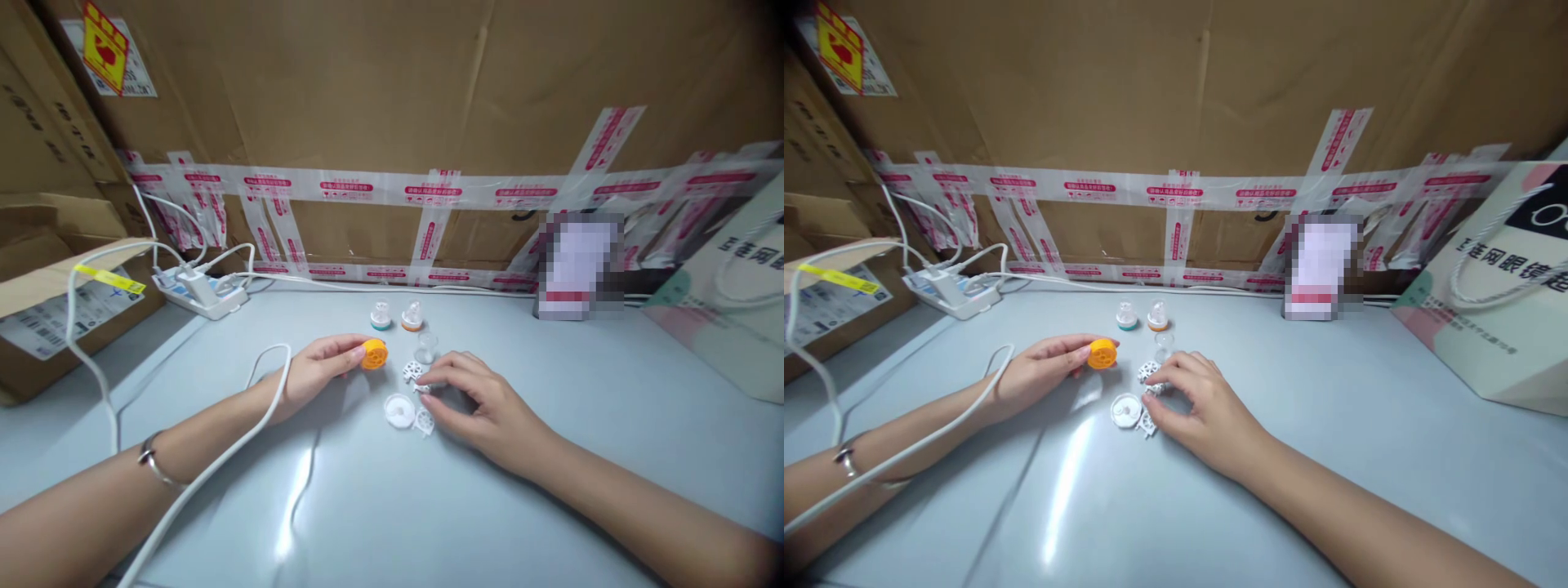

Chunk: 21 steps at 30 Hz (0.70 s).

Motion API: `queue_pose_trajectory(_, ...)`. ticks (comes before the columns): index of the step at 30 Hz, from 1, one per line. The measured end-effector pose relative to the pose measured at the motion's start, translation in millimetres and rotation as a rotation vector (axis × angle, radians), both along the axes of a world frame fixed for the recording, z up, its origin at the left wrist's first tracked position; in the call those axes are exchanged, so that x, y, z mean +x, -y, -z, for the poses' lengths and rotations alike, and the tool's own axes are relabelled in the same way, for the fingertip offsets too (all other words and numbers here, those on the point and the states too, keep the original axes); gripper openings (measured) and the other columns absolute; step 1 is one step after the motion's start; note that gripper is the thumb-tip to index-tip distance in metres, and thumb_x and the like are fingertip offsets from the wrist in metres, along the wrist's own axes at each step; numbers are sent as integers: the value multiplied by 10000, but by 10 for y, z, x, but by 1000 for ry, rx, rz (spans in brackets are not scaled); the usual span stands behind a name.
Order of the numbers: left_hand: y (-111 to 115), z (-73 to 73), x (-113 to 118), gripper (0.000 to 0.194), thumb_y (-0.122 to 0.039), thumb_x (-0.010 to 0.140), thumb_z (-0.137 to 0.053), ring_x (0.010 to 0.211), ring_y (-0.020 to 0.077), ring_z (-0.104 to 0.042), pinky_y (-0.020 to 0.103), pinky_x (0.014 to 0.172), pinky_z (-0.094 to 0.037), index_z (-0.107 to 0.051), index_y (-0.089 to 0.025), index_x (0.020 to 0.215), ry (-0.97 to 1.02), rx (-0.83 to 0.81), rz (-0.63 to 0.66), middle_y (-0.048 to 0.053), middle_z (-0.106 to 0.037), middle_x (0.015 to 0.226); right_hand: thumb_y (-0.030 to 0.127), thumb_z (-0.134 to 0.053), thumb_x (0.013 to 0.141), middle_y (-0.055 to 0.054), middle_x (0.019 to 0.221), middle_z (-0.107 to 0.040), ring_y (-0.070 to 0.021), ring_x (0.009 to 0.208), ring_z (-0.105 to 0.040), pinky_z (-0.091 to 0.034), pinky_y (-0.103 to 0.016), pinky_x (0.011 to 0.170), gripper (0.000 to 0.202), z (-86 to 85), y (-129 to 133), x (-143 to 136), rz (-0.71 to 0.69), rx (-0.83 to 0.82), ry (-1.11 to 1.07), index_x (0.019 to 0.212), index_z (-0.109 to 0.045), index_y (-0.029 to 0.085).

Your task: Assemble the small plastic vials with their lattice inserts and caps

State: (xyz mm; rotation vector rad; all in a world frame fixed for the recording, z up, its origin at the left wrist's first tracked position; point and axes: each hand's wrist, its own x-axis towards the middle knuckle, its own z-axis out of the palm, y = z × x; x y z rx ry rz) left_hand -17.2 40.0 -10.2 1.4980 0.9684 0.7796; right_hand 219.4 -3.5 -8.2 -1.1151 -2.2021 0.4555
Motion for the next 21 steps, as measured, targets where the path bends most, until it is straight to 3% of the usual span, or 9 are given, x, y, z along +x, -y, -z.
queue_pose_trajectory(6, 83, -56, 63, 307, -326, 850, -517, 1032, 181, -543, 313, 913, -383, -584, -189, 1116, 15, -16, 101, 55, -624, 1106, 451, -712, 651, -62, 1033, -531, -244, 967, -487, -415, -422, 846, 448, 15, 44, -57, 56, -66, 117, 1010, -551, 237)
queue_pose_trajectory(12, 138, -130, 142, 340, -298, 846, -522, 1067, 189, -541, 343, 929, -388, -541, -197, 1171, -11, 21, 165, 58, -609, 1136, 389, -671, 697, -44, 1027, -510, -233, 972, -460, -395, -415, 851, 356, 50, 54, -123, 63, -59, 139, 997, -536, 254)
queue_pose_trajectory(16, 136, -130, 164, 274, -330, 823, -557, 971, 176, -567, 317, 883, -408, -604, -154, 1028, -20, 28, 227, 62, -633, 1029, 355, -650, 715, -45, 1019, -503, -226, 990, -456, -377, -409, 870, 297, 53, 66, -128, 56, -36, 144, 981, -559, 259)
queue_pose_trajectory(21, 96, -106, 161, 338, -437, 735, -638, 765, 142, -556, 284, 761, -421, -602, -126, 862, -25, -15, 244, 35, -623, 822, 361, -639, 729, -47, 1007, -513, -221, 972, -477, -389, -408, 851, 231, 57, 62, -122, 50, 6, 152, 932, -589, 265)
